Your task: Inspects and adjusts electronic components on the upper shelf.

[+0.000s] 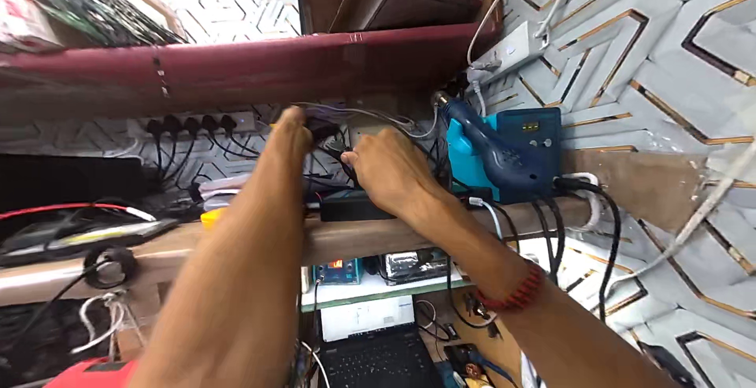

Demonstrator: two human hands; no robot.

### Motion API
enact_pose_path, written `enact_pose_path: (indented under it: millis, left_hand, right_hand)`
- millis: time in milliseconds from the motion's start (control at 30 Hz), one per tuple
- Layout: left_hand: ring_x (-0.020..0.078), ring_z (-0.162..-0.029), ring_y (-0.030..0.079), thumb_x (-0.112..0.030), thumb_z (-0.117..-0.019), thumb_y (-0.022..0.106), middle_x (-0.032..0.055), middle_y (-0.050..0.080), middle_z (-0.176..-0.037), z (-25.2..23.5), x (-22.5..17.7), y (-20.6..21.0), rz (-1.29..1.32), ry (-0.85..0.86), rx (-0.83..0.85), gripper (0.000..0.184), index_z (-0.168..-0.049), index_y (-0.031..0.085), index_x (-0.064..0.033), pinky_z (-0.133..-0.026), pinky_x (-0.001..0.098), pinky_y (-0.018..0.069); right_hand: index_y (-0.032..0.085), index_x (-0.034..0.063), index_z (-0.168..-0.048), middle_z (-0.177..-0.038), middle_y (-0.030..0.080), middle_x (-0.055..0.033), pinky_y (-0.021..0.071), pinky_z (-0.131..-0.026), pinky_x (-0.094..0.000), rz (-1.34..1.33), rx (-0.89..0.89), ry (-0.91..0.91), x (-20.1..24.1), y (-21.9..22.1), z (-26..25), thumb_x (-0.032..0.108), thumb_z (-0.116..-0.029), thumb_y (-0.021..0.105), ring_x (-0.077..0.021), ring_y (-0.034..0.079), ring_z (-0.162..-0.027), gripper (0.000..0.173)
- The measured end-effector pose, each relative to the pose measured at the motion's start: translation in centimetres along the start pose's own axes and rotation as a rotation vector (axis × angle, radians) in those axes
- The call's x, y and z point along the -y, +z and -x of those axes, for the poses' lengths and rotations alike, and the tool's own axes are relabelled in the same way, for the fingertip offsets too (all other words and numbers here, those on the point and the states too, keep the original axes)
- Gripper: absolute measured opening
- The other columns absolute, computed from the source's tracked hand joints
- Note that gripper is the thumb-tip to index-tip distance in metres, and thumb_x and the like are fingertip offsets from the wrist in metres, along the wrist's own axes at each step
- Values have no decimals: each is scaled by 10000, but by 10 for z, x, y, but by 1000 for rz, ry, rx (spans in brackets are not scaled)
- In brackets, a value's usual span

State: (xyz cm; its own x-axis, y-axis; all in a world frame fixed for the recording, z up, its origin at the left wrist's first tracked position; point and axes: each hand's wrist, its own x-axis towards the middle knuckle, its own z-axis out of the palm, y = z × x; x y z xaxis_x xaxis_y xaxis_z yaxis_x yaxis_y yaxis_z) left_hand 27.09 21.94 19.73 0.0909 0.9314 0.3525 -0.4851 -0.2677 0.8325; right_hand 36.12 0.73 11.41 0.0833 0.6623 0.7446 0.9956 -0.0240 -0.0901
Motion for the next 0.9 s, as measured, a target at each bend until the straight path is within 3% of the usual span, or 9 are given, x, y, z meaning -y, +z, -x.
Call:
enact_pose_path:
  millis: [100,233,333,400,600,667,767,833,900]
  left_hand:
    - [209,-855,674,-226,-934,654,114,670,-1042,3,-9,-15,-122,-66,29,334,-1233,599,-90,-710,389,583]
    - [194,-698,606,-191,-975,603,98,619,-879,18,4,19,-408,-28,149,225,-1155,601,-56,-624,388,546]
    - [356,-930,648,-177,-937,637,241,619,-1142,9,18,39,-658,-74,171,406,-1300,570,-6,-762,560,576]
    - [412,-1006,658,-248,-962,644,281,625,-1221,18,30,46,-757,-65,180,441,-1311,589,16,-795,618,563]
    - [351,-1048,641,-166,-1035,535,261,551,-1336,7,27,51,-794,-176,355,436,-1437,467,-12,-852,526,570]
    - [257,-912,638,-176,-1030,578,207,606,-1201,18,4,52,-958,-104,342,408,-1402,500,-25,-805,423,561]
    - [208,-746,673,-190,-1014,658,143,687,-922,63,-30,47,-1285,200,507,282,-1164,597,40,-690,387,577]
    - [217,-701,699,-261,-985,722,131,699,-825,100,-38,32,-1356,386,756,328,-1006,615,48,-655,401,603]
    - [164,-623,628,-342,-908,804,52,670,-732,140,-29,9,-1323,537,875,351,-948,647,-32,-573,353,531]
  right_hand:
    - [682,31,-982,-929,686,-193,549,-683,-553,61,-136,38,-29,8,-5,370,-1089,476,-385,700,-903,411]
    - [667,-23,-1080,-964,676,-227,553,-725,-572,-11,-69,56,-18,-1,27,261,-1058,570,-412,694,-924,301]
    - [676,37,-998,-819,657,-167,548,-563,-517,-16,-213,22,-34,20,22,314,-1028,613,-361,685,-736,286]
    - [672,37,-990,-837,662,-177,546,-573,-528,-48,-188,43,-36,22,14,308,-1036,602,-369,687,-754,284]
    - [688,18,-1005,-924,687,-200,563,-641,-550,-76,-113,142,-40,27,-1,188,-1004,634,-387,701,-845,179]
    - [651,-3,-1115,-928,677,-213,565,-639,-549,-86,-178,141,-43,31,-1,180,-1012,626,-400,699,-836,212]
    - [539,16,-1351,-884,668,-226,564,-603,-560,-173,-245,107,-48,28,2,132,-993,636,-424,694,-776,389]
    - [571,58,-1328,-890,674,-237,554,-598,-596,-322,-276,105,-56,24,5,86,-927,704,-448,682,-770,424]
    - [583,89,-1310,-881,670,-218,537,-583,-577,-462,-296,144,-60,23,5,90,-907,706,-418,666,-735,421]
